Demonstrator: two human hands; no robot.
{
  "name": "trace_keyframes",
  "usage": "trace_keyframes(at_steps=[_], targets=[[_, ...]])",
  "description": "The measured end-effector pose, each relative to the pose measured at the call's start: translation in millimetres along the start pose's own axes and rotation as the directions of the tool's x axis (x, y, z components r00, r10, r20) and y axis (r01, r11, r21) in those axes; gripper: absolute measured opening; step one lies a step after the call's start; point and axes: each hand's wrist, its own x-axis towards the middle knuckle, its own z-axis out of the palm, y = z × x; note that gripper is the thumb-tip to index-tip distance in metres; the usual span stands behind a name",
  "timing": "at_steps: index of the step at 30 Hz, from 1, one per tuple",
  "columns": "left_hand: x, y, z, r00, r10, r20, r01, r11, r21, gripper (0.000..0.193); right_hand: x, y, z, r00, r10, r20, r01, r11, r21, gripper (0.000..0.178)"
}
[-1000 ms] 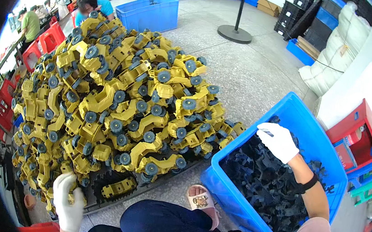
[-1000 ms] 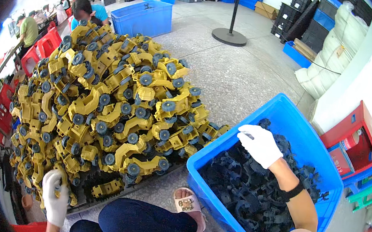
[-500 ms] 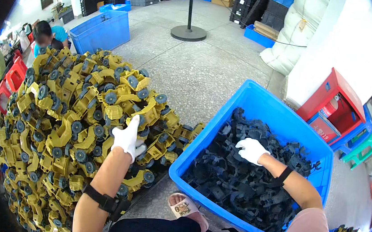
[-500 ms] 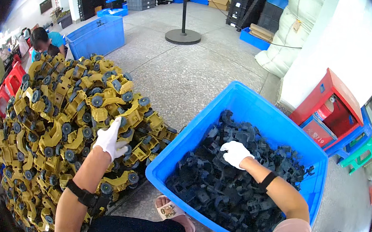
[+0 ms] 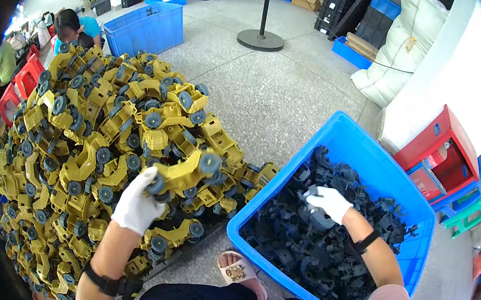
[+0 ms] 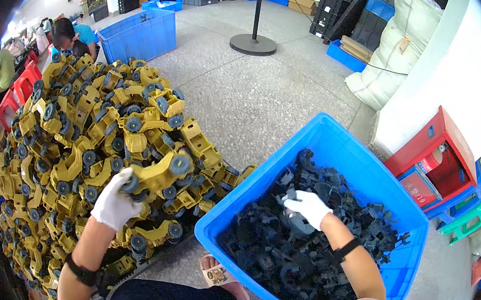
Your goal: Assembling plastic components onto yellow toy tractors in a factory.
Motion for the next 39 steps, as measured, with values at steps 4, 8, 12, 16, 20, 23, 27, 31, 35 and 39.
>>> trace_keyframes(at_steps=[4,8,12,16,20,23,27,31,35,39], targets=[[-41,18,-17,0.993,0.115,-0.008,-0.115,0.986,-0.12,0.034,-40,-54,8,0.991,-0.119,-0.064,0.135,0.893,0.429,0.029],[-72,26,-7,0.95,0.228,0.215,-0.205,0.971,-0.123,0.048,-66,-104,49,0.903,-0.428,-0.039,0.347,0.674,0.652,0.042],[-78,16,40,0.814,0.132,0.565,-0.258,0.955,0.148,0.068,-137,-155,100,0.868,-0.483,-0.115,0.355,0.443,0.823,0.031],[-122,22,46,0.724,0.096,0.684,-0.517,0.731,0.446,0.075,-116,-162,162,0.887,-0.458,0.055,0.105,0.317,0.943,0.019],[-150,26,63,0.653,-0.009,0.757,-0.419,0.828,0.372,0.08,-116,-156,191,0.879,-0.462,0.115,0.185,0.553,0.813,0.02],[-150,14,51,0.736,-0.149,0.66,-0.128,0.927,0.352,0.074,-107,-158,209,0.907,-0.421,-0.017,0.329,0.683,0.653,0.042],[-154,11,56,0.692,-0.143,0.708,-0.043,0.97,0.238,0.067,-107,-139,221,0.636,-0.768,-0.069,0.769,0.639,-0.024,0.061],[-157,13,60,0.665,-0.122,0.737,-0.052,0.977,0.208,0.066,-123,-117,223,0.598,-0.772,0.215,0.733,0.636,0.242,0.057],[-147,6,54,0.647,-0.09,0.757,-0.028,0.99,0.142,0.069,-130,-131,216,0.508,-0.81,0.292,0.839,0.542,0.047,0.067],[-150,4,54,0.679,-0.039,0.733,-0.009,0.998,0.062,0.067,-155,-144,225,0.679,-0.661,0.32,0.61,0.75,0.256,0.079]])
